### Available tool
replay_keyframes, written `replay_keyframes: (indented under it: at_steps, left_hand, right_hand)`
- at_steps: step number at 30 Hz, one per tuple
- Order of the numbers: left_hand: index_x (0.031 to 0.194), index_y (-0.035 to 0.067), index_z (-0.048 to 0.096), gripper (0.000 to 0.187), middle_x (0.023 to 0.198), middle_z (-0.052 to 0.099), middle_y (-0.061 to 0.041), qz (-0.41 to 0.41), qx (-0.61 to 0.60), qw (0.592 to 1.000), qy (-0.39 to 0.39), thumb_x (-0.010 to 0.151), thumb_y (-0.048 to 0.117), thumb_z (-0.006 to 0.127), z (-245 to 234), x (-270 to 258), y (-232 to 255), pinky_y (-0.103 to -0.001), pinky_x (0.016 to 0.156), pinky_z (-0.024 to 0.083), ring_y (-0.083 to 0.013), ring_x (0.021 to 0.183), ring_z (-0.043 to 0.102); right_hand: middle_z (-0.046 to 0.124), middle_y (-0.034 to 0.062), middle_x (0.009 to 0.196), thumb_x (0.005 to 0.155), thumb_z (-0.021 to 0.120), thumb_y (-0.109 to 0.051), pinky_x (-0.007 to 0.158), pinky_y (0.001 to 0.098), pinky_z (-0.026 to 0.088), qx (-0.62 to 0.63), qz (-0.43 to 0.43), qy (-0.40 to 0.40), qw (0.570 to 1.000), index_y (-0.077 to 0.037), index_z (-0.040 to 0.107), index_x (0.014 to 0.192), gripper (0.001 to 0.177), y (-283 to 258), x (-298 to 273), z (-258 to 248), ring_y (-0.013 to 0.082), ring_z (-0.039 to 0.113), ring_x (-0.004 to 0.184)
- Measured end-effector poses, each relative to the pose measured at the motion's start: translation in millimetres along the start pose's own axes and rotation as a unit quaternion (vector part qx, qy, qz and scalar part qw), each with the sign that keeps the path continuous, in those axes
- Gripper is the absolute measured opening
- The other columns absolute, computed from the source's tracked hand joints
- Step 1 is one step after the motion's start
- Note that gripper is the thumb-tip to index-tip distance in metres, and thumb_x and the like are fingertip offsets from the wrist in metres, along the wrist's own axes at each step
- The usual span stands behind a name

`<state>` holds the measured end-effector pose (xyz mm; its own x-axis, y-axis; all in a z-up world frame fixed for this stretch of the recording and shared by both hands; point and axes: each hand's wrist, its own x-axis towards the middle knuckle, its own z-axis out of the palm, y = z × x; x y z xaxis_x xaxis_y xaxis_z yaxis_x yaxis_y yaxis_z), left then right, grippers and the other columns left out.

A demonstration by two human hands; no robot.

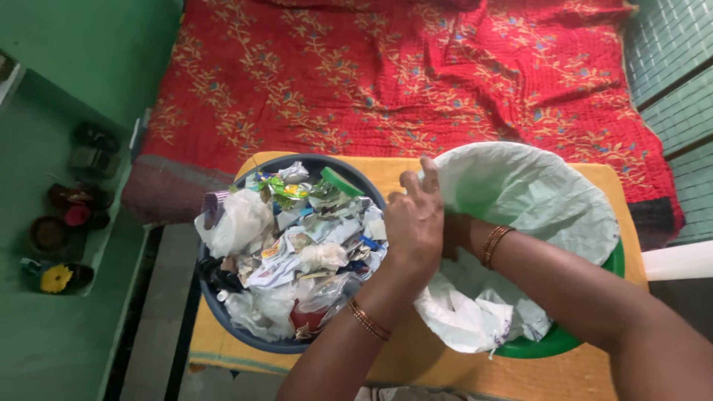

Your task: The person places a white cloth bag into a green plastic basket and adjusts it to fit the interior. The person repeatedly smooths and tucks the bag edges along the basket rim and inside the basket.

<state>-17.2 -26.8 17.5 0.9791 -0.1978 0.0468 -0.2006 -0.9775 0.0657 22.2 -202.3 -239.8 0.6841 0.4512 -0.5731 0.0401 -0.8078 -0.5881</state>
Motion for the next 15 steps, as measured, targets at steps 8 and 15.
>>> replay_keyframes:
  at_steps: [8, 15]
  left_hand:
    - [0.154, 0.008, 0.030, 0.079, 0.117, 0.056, -0.016, 0.012, -0.016, 1.000, 0.023, 0.086, 0.014, 0.070, -0.3, 3.1, -0.7, -0.035, 0.060, 0.062, -0.0300, 0.083, 0.072]
    - [0.157, 0.009, 0.027, 0.080, 0.114, 0.057, -0.016, 0.027, -0.018, 0.999, 0.007, 0.088, 0.013, 0.069, 3.0, 3.9, 4.4, -0.033, 0.059, 0.062, -0.0290, 0.083, 0.072]
  right_hand:
    - [0.014, 0.0191, 0.168, 0.089, 0.073, -0.052, 0.104, 0.0826, 0.012, -0.242, 0.150, 0.112, 0.952, -0.023, 0.028, 0.160, 0.089, -45.6, -44.8, 26.6, 0.0516, 0.007, 0.150]
    - [0.039, 0.0119, 0.158, 0.094, 0.057, -0.049, 0.114, 0.0470, 0.026, -0.112, -0.042, 0.148, 0.982, -0.020, 0.040, 0.153, 0.068, -44.8, -50.1, 19.3, 0.0282, 0.032, 0.145]
